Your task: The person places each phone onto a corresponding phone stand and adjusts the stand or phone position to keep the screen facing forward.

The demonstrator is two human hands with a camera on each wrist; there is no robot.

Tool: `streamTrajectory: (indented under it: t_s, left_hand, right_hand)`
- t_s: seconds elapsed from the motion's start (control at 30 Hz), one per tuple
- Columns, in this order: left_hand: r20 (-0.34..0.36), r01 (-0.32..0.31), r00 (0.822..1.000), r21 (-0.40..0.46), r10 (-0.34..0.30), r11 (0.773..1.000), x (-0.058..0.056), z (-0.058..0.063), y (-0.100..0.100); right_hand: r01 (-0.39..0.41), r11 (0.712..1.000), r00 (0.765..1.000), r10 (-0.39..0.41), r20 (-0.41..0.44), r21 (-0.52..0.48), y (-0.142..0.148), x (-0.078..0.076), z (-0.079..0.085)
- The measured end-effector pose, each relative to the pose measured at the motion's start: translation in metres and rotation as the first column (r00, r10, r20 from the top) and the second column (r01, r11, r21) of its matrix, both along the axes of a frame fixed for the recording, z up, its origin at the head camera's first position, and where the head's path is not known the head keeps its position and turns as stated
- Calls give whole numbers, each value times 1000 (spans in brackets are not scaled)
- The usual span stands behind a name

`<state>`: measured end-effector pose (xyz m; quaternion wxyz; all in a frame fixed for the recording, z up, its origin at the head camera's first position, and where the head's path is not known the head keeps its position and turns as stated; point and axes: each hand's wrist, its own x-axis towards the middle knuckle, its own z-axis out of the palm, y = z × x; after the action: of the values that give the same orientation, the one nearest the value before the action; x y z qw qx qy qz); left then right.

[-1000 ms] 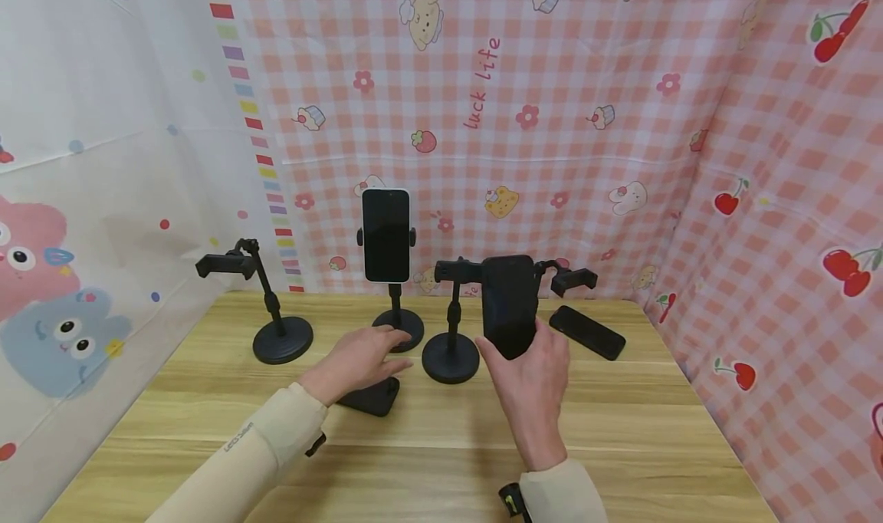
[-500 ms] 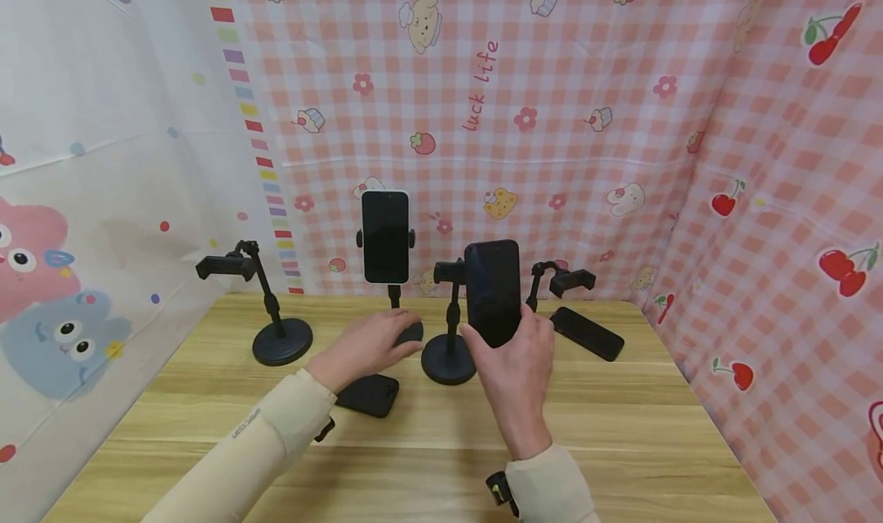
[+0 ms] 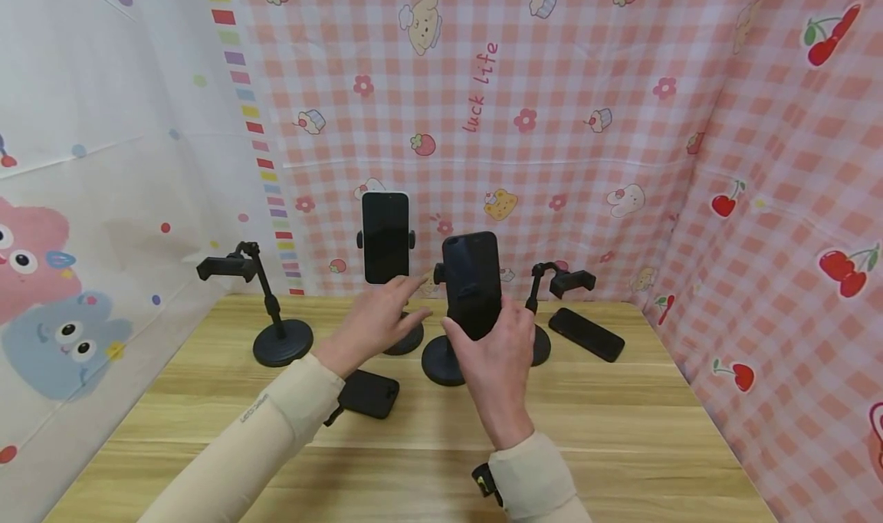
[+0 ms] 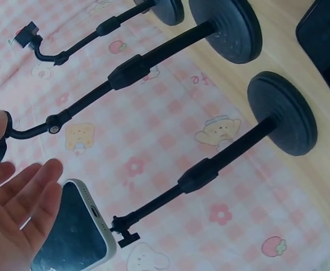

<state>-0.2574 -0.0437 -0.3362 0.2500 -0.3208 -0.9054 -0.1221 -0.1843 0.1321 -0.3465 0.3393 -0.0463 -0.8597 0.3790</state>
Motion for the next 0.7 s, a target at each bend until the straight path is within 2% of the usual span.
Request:
streamTrajectory:
  t_s: [0.1,0.23,0.43,0.7]
  left_hand:
    - [-60,-3,998,25,4,1000,-2,3,2]
    - [-92,-12,996,44,16,999,-6,8,7]
    - [-152,2,988,35,3,999,-12,14,14]
    - [-235,28,972,19,-23,999,-15,15,19]
  right_hand:
    - [-4,1000,1000,4,7,-5,-3,-1,1]
    - [-8,1000,1000,9,8,-16,-6,-2,3]
    - [-16,1000,1000,16,1,-14,-8,-4,3]
    - [-24,999,1000,24,18,-40,-10,-6,2]
